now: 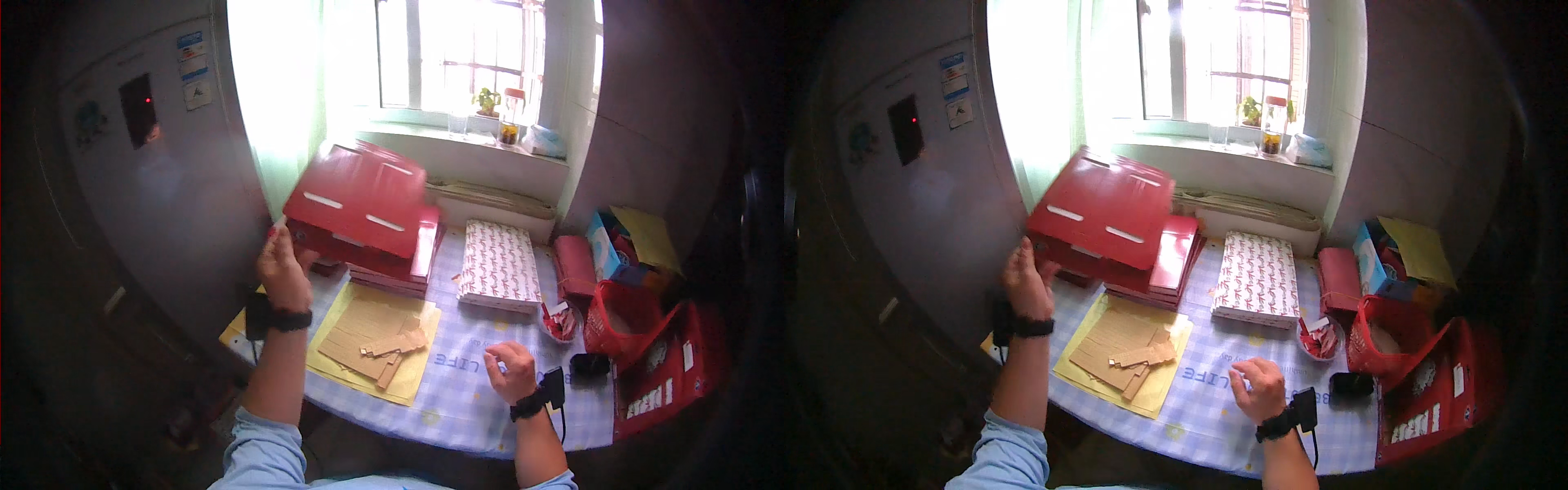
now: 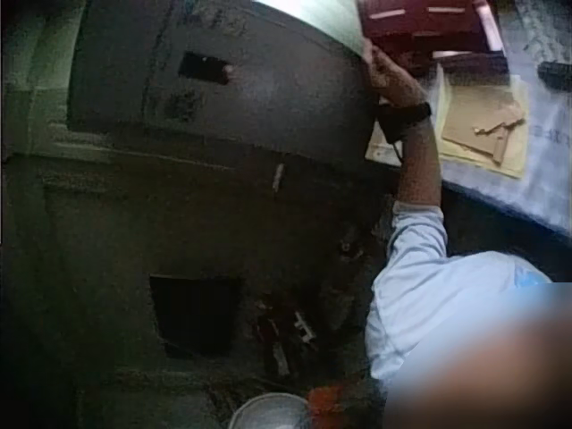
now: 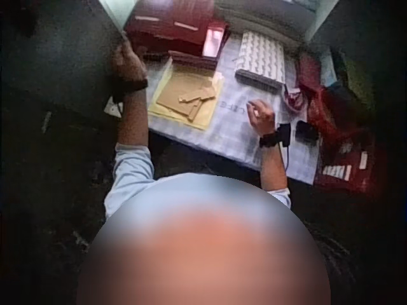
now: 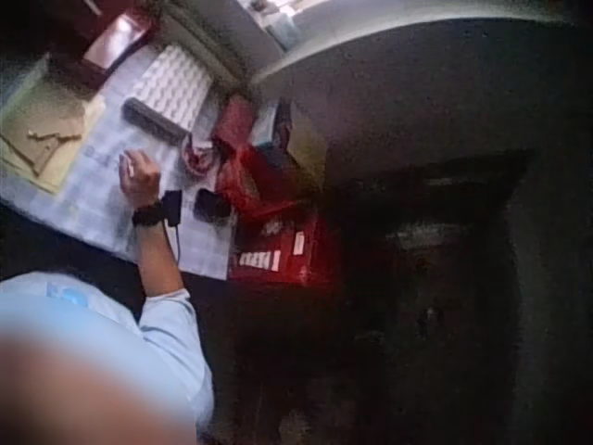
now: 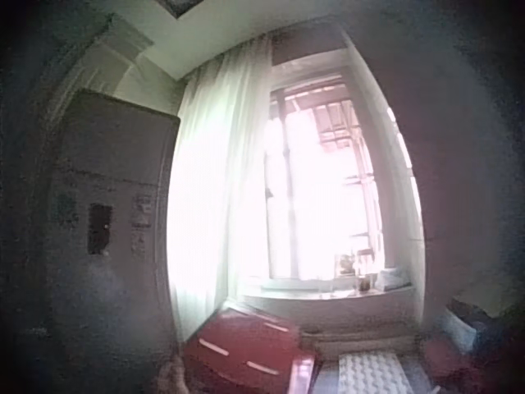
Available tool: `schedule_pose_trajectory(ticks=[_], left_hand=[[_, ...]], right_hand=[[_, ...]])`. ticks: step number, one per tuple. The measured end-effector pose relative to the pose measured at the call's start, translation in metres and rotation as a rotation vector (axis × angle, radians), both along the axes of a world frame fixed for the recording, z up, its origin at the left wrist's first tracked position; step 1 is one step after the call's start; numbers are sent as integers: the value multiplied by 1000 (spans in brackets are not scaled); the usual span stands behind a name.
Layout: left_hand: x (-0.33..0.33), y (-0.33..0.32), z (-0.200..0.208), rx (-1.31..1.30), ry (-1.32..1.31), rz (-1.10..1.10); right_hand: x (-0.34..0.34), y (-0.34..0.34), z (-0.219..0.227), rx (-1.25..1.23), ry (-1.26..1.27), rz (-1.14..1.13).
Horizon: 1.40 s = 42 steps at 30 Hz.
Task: Assemble a red cardboard wallet-packaging display or box from a flat sheet.
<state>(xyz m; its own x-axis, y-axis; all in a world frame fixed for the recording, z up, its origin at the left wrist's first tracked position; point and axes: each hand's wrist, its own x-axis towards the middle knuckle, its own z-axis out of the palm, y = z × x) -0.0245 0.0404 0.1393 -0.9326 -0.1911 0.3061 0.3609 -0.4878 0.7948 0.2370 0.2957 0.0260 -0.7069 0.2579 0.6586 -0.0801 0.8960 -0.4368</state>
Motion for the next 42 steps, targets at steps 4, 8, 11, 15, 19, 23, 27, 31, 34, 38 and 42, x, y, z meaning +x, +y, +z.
schedule_pose_trajectory(ticks=[4, 8, 11, 15, 19, 23, 27, 31, 34, 38, 42], left_hand=[[50, 22, -68, 174, -155, -333], [113, 40, -108, 298, -212, -558], [145, 44, -135, 236, -235, -682], [164, 32, -130, 119, -318, -982], [142, 16, -125, 82, -363, -1287], [111, 9, -123, 284, -387, -1299], [106, 32, -90, 280, -305, -1225], [83, 24, -101, 150, -285, -1023], [78, 23, -106, -272, -105, -507], [80, 23, -93, -841, 480, 42], [96, 56, -71, -1137, 708, -634]], right_hand=[[-2, -14, -1, -473, -112, 418], [3, -21, -7, -935, -328, 636], [0, -39, -4, -1038, 42, 564], [5, -26, 5, -1250, 69, 469], [13, -7, -9, -1423, 200, 642], [23, 8, -9, -1205, 90, 750], [27, 10, 5, -1345, -12, 741], [25, 22, 7, -1427, -203, 594], [26, 27, 6, -1437, -309, 576], [24, 32, -4, -1383, -524, 558], [23, 29, 1, -1245, -652, 466]])
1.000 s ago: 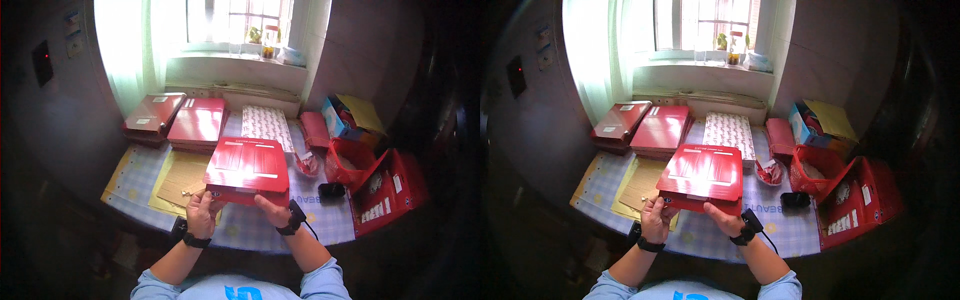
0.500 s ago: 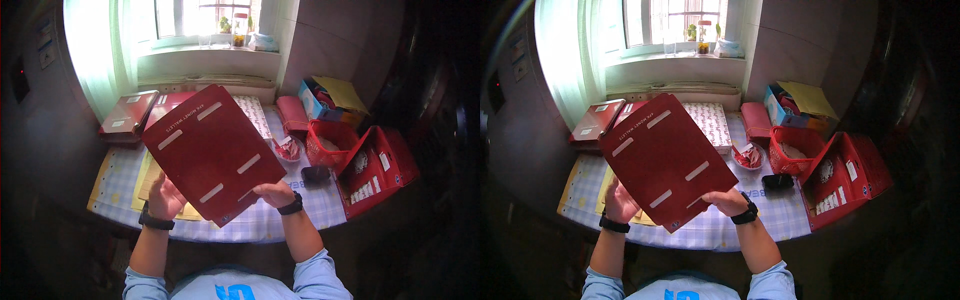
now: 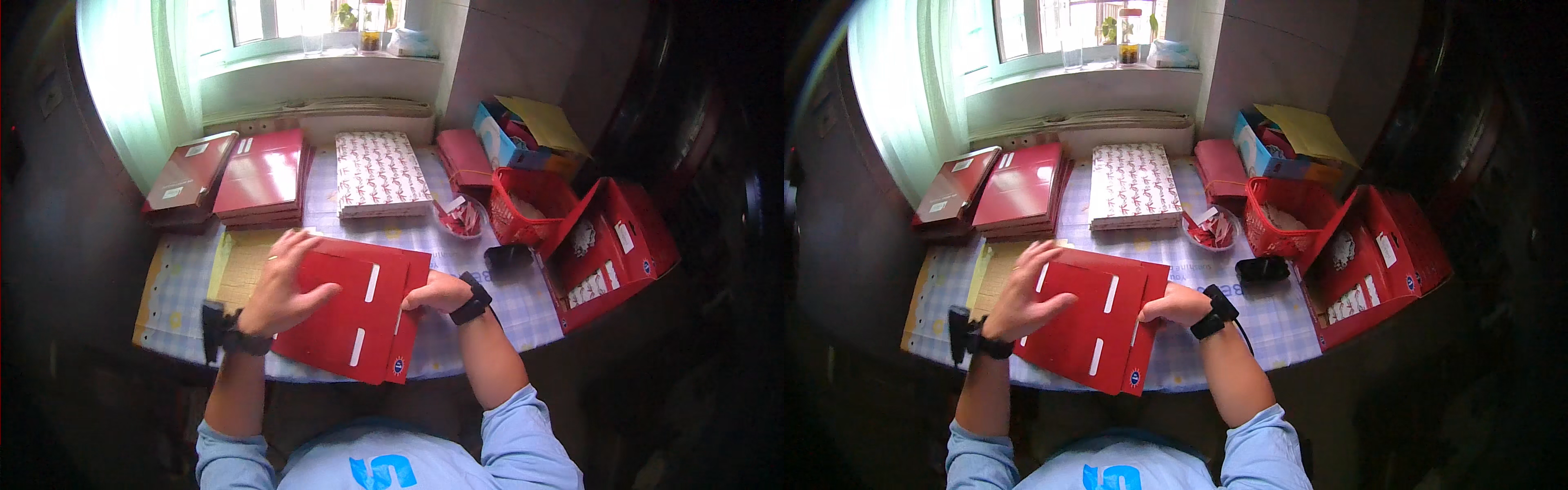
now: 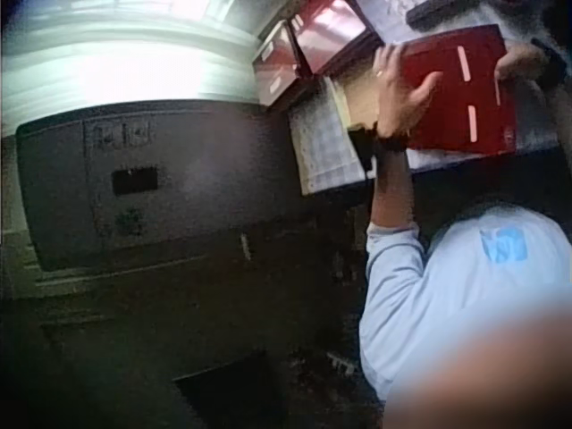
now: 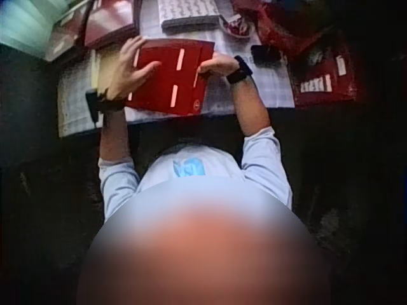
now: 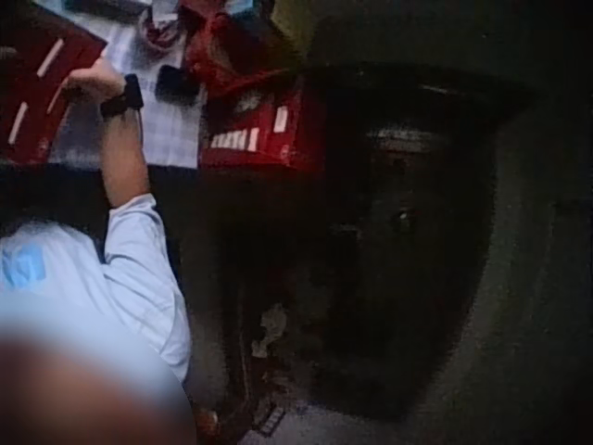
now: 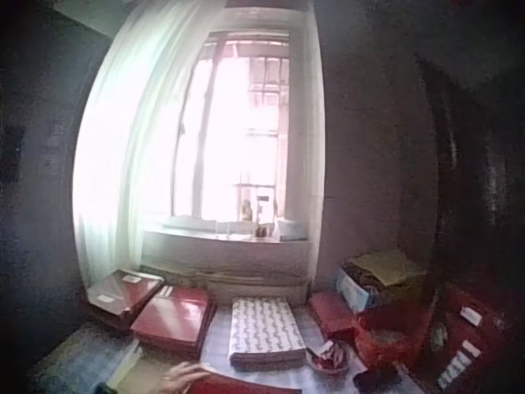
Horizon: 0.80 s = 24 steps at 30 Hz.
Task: Assemble a red cardboard wallet-packaging display or box from a flat sheet.
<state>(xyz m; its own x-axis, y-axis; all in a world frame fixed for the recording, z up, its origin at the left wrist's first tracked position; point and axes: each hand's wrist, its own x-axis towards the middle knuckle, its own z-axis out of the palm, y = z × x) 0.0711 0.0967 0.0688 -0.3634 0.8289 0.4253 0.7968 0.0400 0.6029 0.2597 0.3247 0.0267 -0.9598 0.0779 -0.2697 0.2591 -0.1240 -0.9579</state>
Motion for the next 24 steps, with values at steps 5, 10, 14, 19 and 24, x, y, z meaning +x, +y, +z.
schedule_pose_trajectory(ticks=[5, 10, 14, 19, 24], left_hand=[[-8, 63, -4, -100, 198, -120], [-17, 80, -2, -216, -185, -72], [-21, 77, -18, 1, 10, 16], [-8, 83, -17, 20, 79, -26], [3, 85, -17, 53, 162, -8]], right_hand=[[-5, -7, -11, 12, 272, 1], [2, 9, -5, -125, 87, -191], [8, 13, -2, -42, 160, -173], [22, 10, 11, 80, 143, -163], [24, 10, -5, 80, 147, -184]])
